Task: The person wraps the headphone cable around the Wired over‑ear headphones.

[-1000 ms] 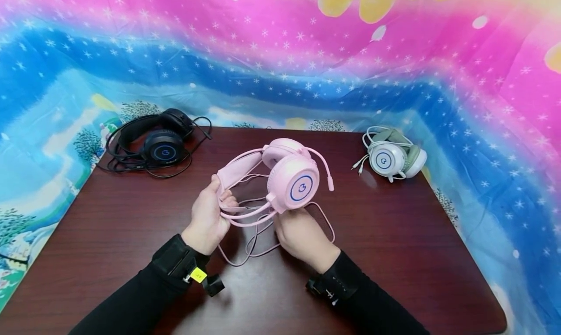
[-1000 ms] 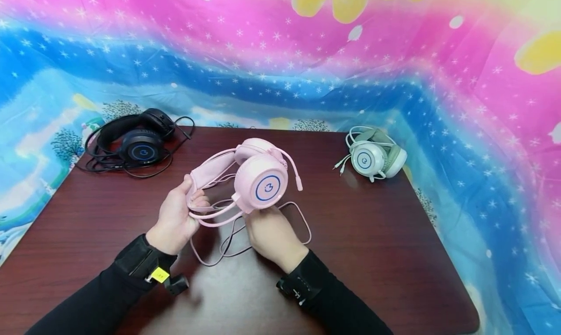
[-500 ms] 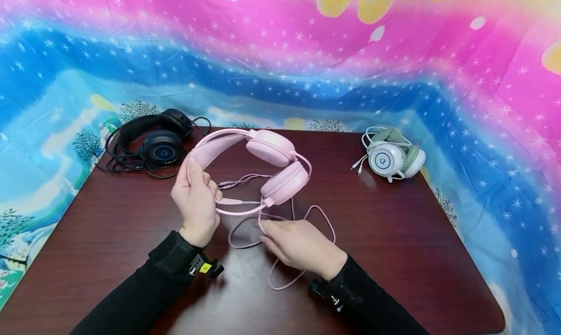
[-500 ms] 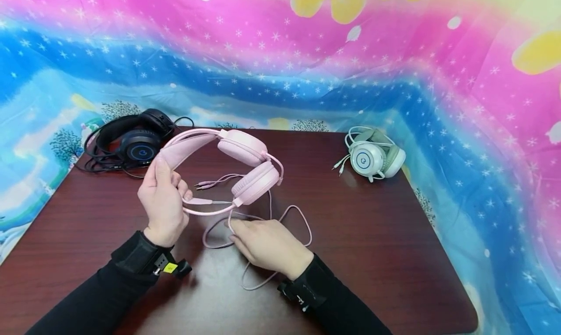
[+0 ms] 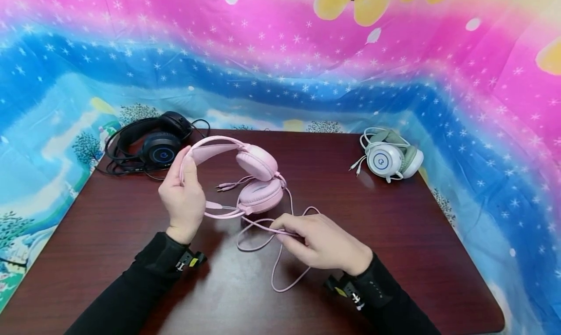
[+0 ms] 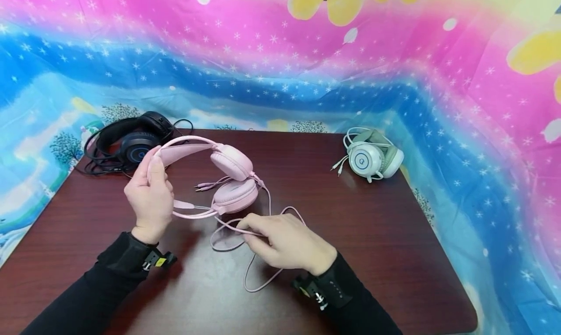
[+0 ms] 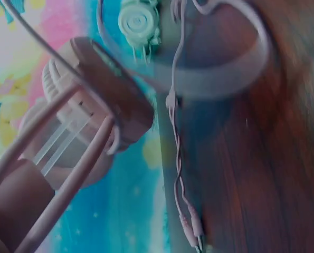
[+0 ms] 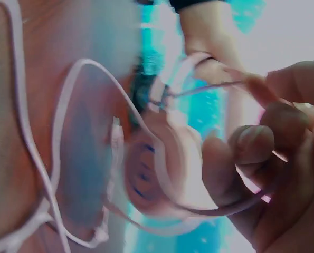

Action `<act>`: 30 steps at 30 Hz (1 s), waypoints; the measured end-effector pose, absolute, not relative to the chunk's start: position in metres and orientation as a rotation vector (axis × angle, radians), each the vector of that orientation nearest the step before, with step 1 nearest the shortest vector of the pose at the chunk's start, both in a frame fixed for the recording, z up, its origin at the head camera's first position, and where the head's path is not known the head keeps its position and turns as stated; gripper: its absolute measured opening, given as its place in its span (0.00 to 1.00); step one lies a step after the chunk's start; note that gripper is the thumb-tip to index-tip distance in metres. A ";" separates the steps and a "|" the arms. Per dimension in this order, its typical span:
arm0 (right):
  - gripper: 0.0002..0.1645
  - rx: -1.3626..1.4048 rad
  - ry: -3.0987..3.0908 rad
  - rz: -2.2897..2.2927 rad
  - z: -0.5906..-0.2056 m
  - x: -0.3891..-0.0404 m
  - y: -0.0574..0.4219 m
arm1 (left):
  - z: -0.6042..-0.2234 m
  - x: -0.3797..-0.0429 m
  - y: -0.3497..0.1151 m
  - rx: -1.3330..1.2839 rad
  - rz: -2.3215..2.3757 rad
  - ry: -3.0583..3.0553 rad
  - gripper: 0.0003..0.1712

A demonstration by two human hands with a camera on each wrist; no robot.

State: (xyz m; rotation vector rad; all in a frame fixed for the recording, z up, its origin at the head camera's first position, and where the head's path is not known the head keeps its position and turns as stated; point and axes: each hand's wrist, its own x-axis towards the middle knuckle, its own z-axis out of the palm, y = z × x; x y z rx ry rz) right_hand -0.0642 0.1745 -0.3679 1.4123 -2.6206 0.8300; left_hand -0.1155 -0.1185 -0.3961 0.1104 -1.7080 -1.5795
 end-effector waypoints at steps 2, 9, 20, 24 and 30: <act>0.10 1.425 -2.642 0.857 -0.361 -0.067 0.184 | -0.394 -0.116 -0.125 0.147 -1.590 -1.721 0.17; 0.07 1.368 -2.679 0.938 -0.339 -0.076 0.210 | -0.382 -0.117 -0.139 0.099 -1.576 -1.876 0.17; 0.11 1.266 -2.497 0.637 -0.316 -0.085 0.230 | -0.368 -0.113 -0.146 0.167 -1.683 -1.949 0.20; 0.11 1.154 -2.488 0.592 -0.315 -0.089 0.236 | -0.360 -0.113 -0.154 0.187 -1.707 -1.962 0.21; 0.12 1.176 -2.470 0.704 -0.316 -0.096 0.242 | -0.355 -0.107 -0.158 0.189 -1.827 -2.092 0.25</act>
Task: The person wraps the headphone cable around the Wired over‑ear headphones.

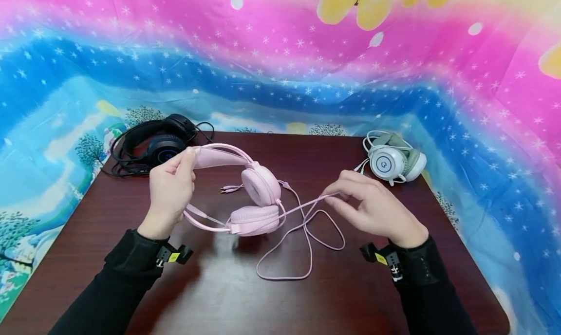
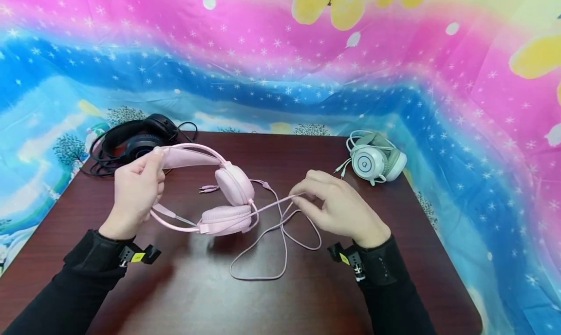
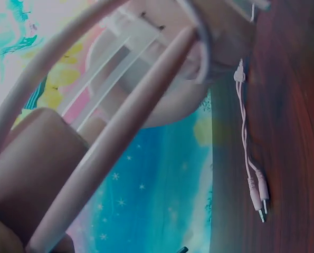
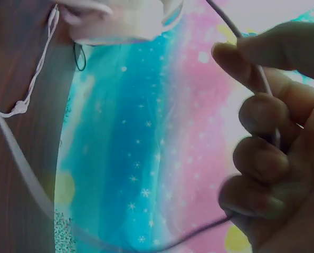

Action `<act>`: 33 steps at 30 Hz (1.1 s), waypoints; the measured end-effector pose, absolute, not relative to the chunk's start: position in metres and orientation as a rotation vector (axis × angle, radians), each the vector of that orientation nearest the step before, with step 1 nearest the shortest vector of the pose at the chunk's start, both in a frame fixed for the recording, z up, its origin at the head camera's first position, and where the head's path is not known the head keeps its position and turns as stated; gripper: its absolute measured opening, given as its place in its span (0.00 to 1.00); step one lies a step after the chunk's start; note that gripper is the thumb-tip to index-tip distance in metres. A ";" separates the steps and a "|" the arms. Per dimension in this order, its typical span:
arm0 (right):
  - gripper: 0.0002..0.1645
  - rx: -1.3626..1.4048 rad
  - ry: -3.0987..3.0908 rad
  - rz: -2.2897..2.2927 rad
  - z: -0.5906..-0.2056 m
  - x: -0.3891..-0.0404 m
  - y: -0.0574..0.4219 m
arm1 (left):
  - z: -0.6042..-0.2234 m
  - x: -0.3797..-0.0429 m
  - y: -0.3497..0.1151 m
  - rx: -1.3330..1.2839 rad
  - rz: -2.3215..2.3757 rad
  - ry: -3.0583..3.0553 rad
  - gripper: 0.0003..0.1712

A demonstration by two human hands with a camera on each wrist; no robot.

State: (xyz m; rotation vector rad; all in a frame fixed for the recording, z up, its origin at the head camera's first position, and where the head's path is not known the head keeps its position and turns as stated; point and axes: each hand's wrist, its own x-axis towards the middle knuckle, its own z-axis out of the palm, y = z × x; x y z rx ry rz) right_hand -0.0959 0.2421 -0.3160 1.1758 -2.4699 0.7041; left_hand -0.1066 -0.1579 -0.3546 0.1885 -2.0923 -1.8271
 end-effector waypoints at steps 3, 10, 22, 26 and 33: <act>0.10 1.165 -2.374 0.708 -0.318 -0.101 0.237 | -0.354 -0.104 -0.155 0.162 -1.933 -2.152 0.26; 0.12 1.017 -2.207 0.743 -0.332 -0.118 0.214 | -0.362 -0.100 -0.139 0.115 -2.335 -2.174 0.24; 0.11 0.941 -2.278 0.862 -0.356 -0.134 0.197 | -0.379 -0.096 -0.131 -0.196 -2.762 -2.104 0.12; 0.12 0.913 -2.366 0.877 -0.364 -0.134 0.195 | -0.381 -0.098 -0.129 -0.190 -2.848 -2.042 0.20; 0.14 0.858 -2.492 0.998 -0.385 -0.140 0.191 | -0.382 -0.103 -0.129 -0.056 -3.037 -1.847 0.20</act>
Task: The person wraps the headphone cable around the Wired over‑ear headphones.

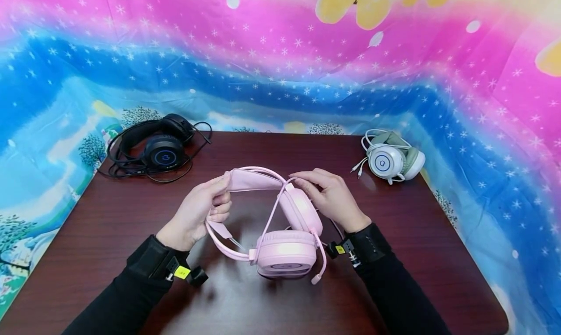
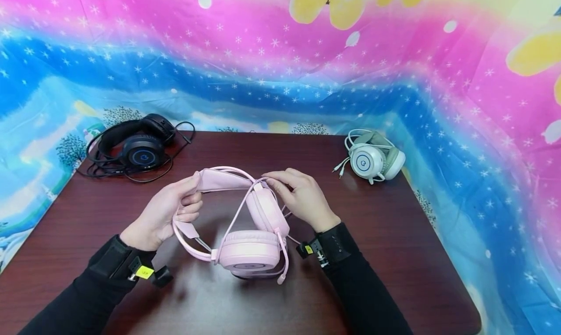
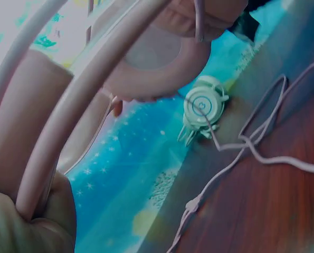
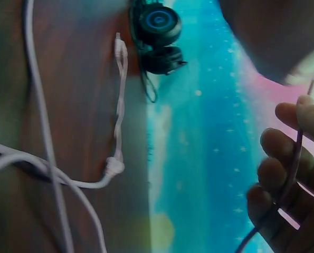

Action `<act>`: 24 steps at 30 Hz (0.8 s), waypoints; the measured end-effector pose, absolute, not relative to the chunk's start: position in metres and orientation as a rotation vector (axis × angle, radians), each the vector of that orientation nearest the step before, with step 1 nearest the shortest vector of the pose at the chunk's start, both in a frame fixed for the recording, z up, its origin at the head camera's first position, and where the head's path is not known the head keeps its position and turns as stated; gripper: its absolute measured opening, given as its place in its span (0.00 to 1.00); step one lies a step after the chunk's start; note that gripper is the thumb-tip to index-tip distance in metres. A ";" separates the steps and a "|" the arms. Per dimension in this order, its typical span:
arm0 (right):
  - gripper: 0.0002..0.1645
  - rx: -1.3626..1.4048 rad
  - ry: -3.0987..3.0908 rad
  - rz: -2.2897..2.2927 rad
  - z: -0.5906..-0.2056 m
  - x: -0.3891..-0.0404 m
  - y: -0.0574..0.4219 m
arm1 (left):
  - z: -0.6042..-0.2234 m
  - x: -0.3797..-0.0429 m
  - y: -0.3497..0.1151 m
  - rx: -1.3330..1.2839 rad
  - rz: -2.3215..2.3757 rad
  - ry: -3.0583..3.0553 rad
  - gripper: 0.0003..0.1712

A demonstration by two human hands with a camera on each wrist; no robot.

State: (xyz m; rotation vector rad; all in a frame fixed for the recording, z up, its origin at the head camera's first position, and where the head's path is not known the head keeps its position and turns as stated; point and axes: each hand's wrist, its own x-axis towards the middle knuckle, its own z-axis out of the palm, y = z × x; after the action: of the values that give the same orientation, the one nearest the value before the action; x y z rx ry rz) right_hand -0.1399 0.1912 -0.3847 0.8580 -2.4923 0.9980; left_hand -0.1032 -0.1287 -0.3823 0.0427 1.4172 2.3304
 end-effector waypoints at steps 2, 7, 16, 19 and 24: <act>0.15 0.854 -2.542 1.054 -0.391 -0.141 0.191 | -0.384 -0.104 -0.129 0.029 2.354 1.339 0.19; 0.21 0.878 -2.628 1.161 -0.405 -0.139 0.194 | -0.385 -0.106 -0.130 -0.009 2.423 1.145 0.19; 0.11 0.909 -2.661 1.010 -0.426 -0.136 0.194 | -0.381 -0.115 -0.130 -0.213 2.580 0.903 0.21; 0.08 0.881 -2.668 0.925 -0.428 -0.134 0.189 | -0.380 -0.117 -0.128 -0.309 2.606 0.859 0.20; 0.03 0.847 -2.686 0.942 -0.427 -0.129 0.181 | -0.379 -0.119 -0.124 -0.435 2.624 0.760 0.19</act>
State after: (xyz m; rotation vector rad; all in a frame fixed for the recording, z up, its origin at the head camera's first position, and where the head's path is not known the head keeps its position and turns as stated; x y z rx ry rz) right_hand -0.1289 0.1809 -0.4273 0.8470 -2.6860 0.9420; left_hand -0.1187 -0.1243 -0.3794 -0.4352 0.7603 2.6240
